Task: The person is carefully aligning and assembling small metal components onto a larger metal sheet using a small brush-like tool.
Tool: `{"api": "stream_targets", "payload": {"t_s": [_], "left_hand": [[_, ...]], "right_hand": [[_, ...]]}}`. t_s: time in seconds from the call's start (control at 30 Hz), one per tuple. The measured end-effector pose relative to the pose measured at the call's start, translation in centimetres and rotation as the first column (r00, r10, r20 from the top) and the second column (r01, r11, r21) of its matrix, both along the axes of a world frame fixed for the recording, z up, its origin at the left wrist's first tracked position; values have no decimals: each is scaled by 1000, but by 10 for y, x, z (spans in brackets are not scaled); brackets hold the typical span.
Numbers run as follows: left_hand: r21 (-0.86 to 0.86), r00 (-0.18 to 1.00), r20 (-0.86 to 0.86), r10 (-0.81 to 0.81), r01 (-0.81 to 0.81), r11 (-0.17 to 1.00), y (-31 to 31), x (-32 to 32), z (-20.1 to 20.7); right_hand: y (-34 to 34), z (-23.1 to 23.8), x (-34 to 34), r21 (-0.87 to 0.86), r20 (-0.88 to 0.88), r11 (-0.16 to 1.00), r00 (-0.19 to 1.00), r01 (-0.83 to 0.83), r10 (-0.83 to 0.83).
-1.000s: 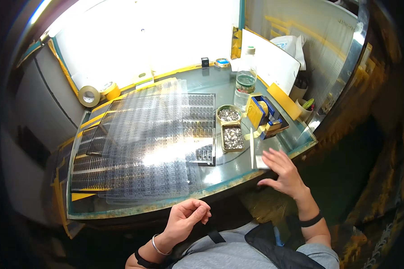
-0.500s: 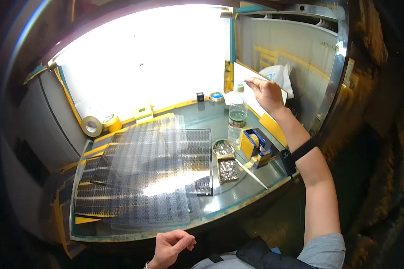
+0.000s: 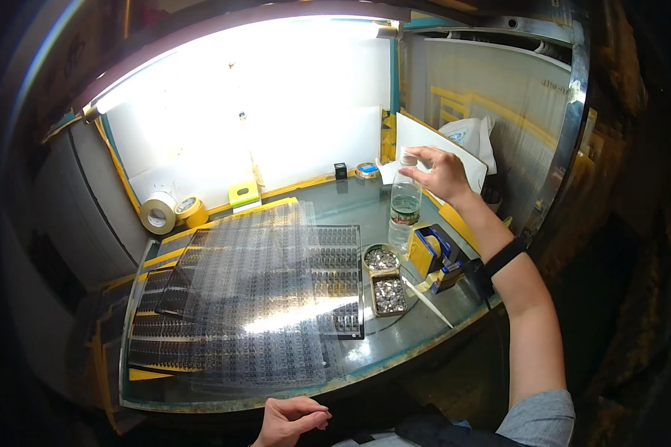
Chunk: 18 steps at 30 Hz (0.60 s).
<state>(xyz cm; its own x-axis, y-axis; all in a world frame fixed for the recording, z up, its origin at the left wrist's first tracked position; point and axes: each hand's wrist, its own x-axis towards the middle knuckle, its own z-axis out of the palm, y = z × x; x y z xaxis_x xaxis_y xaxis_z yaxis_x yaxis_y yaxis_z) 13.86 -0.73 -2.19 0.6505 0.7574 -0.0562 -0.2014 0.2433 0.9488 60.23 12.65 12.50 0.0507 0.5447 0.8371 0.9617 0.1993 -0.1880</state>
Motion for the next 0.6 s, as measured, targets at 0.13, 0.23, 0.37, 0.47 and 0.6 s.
{"api": "stream_targets", "payload": {"t_s": [0.13,0.23,0.37,0.47,0.6], "left_hand": [[-65,996,38,85,-82,994,-8,8,7],[5,993,116,38,-39,999,-6,5,2],[-7,989,98,107,-107,994,-9,-1,-4],[-30,990,94,101,-99,995,-11,1,-5],[-27,992,67,102,-100,995,-15,3,-2]], "right_hand": [[11,-1,-14,-94,-282,992,953,85,-109],[24,-9,48,267,-188,963,979,-26,79],[-16,11,97,558,-824,816,214,153,524],[-28,3,150,687,-663,678,-157,261,732],[-29,5,152,743,-501,559,-248,368,829]]}}
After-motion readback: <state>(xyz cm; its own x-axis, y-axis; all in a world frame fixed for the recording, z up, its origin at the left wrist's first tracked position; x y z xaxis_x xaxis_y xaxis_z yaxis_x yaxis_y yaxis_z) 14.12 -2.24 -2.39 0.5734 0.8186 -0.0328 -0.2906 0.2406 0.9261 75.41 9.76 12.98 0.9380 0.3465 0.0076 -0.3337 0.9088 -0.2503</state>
